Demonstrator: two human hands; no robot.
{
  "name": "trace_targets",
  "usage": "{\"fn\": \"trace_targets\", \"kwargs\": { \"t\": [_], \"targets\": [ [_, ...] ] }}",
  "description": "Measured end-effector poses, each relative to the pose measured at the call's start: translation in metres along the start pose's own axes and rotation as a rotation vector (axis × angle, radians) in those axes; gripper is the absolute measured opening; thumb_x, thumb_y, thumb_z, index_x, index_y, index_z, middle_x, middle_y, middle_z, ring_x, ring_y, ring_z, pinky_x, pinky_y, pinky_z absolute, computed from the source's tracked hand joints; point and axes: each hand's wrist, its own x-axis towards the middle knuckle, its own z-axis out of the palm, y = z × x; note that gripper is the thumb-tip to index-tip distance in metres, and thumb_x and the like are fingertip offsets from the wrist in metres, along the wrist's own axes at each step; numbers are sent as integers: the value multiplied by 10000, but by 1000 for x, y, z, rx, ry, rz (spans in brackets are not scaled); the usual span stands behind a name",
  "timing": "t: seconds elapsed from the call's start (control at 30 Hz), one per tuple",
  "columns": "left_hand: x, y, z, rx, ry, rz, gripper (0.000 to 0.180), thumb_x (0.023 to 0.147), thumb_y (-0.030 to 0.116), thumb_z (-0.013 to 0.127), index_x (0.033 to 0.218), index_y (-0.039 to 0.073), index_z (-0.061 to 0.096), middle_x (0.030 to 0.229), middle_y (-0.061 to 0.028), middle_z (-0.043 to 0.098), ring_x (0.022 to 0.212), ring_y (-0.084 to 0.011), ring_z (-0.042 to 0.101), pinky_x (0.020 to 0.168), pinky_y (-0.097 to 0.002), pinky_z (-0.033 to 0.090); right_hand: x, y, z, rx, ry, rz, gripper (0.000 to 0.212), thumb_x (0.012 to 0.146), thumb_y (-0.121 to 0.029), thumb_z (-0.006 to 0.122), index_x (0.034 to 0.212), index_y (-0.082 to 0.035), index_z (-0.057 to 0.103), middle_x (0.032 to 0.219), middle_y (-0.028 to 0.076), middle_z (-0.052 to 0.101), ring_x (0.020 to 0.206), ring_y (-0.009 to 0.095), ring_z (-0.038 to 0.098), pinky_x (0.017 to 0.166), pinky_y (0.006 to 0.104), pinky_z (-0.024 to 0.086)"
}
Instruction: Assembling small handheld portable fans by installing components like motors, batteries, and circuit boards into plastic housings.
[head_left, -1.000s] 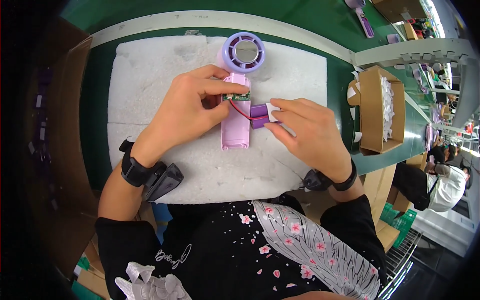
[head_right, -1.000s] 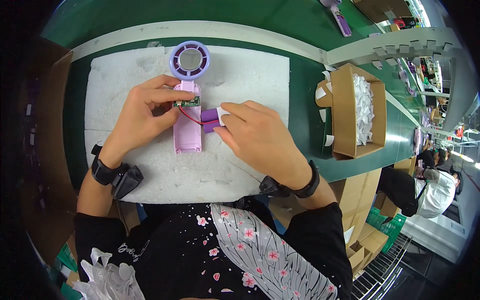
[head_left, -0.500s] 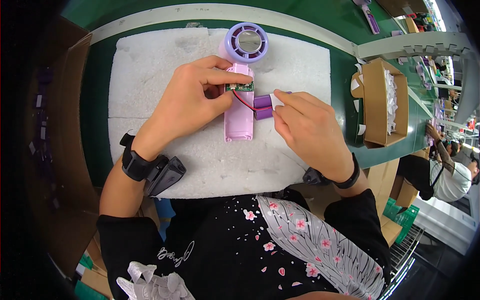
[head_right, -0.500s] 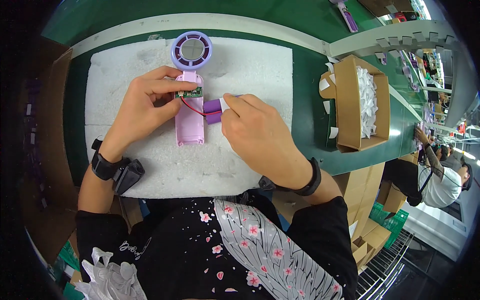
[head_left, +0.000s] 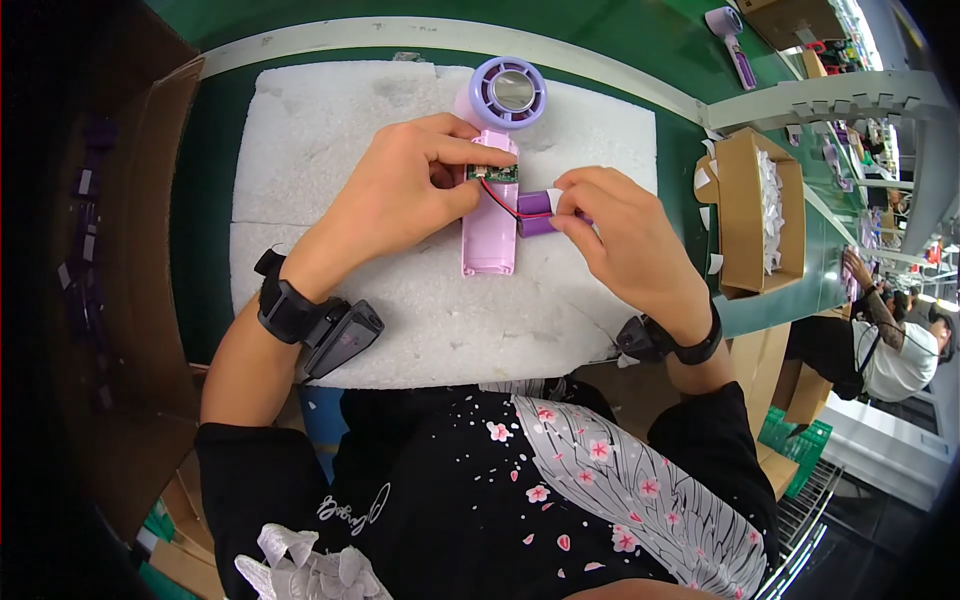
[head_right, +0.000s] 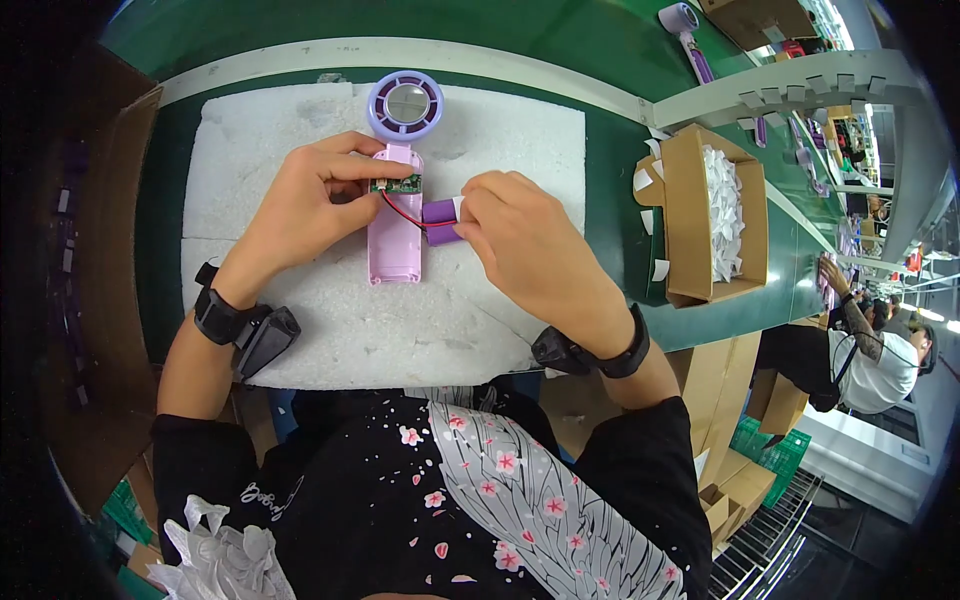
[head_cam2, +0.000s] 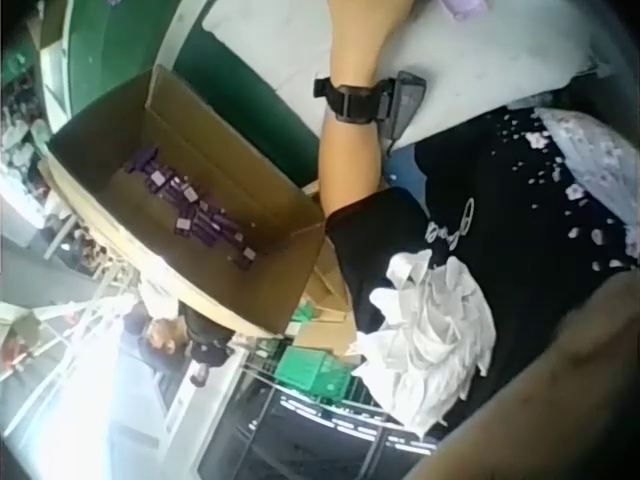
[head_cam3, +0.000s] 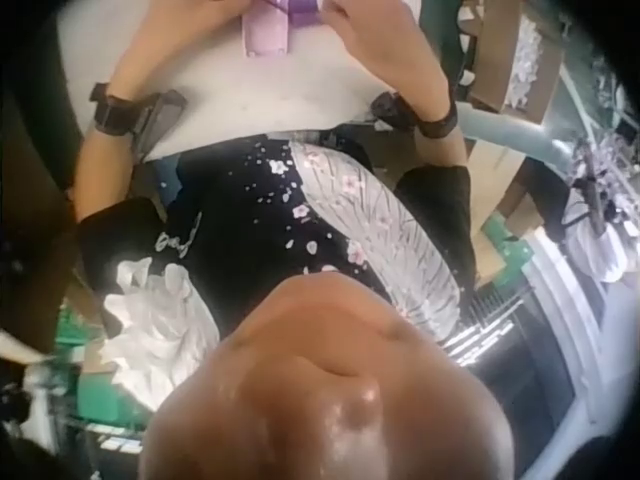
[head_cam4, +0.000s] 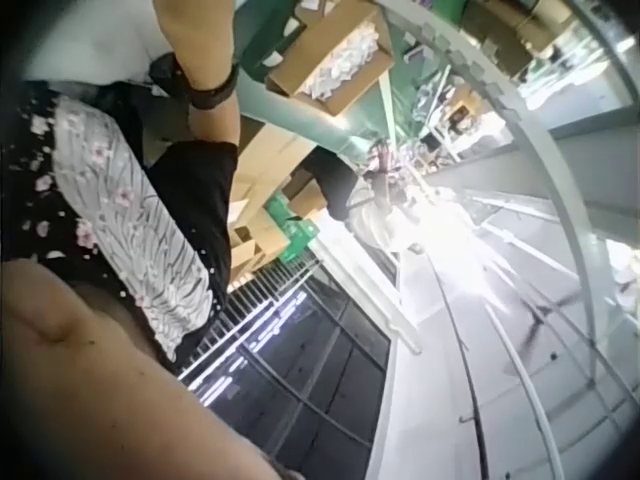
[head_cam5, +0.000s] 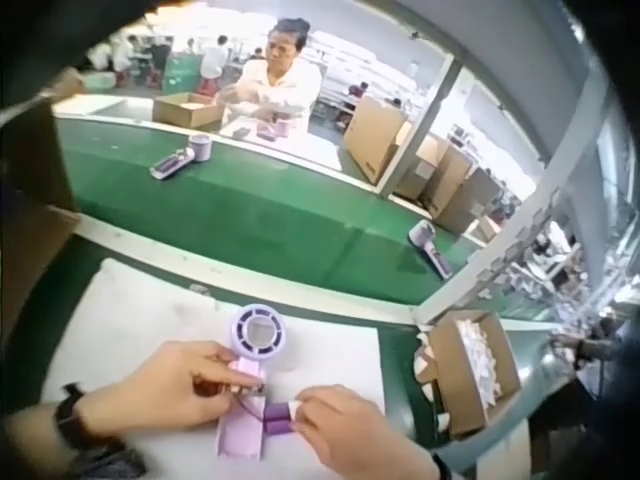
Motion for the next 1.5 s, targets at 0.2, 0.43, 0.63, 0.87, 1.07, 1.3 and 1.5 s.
{"fn": "trace_targets", "kwargs": {
  "t": [0.2,0.43,0.63,0.87,1.07,1.3,1.5],
  "targets": [
    [3,2,1,14,9,-2,373,742,-16,576,1071,71,729,1063,-102,637,670,-88,529,621,-215,441,1,18,-2,81,-41,-20,54,851,30,555,891,18,521,996,135,570,776,287,560,693,339,467],
    [-2,4,1,33,31,-10,347,734,15,611,1045,95,740,1015,-126,662,731,-174,628,681,-270,511,-46,47,-92,-260,397,553,192,959,-188,505,998,-10,568,778,73,571,677,145,534,626,276,428],
    [3,6,1,71,21,20,345,735,21,621,1050,96,738,1022,-119,661,731,-177,625,688,-266,514,-64,71,-114,-554,497,736,260,907,-204,611,1089,-18,621,877,105,661,809,192,625,755,304,488],
    [0,4,-7,25,-12,-21,355,741,24,619,1067,103,734,1020,-124,661,750,-170,633,686,-259,507,13,17,-6,60,-14,-140,404,660,-8,781,1043,-67,667,1130,83,619,956,270,605,859,346,485],
    [1,2,-5,47,-14,36,394,757,-37,592,1118,64,713,1086,-76,599,683,-43,503,597,-180,415,13,31,2,81,29,-164,363,636,-16,802,974,-56,676,1087,75,607,908,247,594,807,320,497],
    [-4,16,-7,30,-46,-62,313,807,7,654,1112,50,711,1119,-82,593,737,-55,536,628,-183,442,9,28,-3,142,-1,-105,415,624,-18,810,1008,-35,655,1083,73,614,908,205,591,780,306,499],
    [-7,16,3,7,13,-104,263,830,45,694,1092,25,709,1157,-95,590,837,-80,595,687,-198,489,5,30,-23,336,-113,-19,337,752,7,681,1083,-16,621,1091,80,613,899,168,561,798,286,465]
  ]
}}
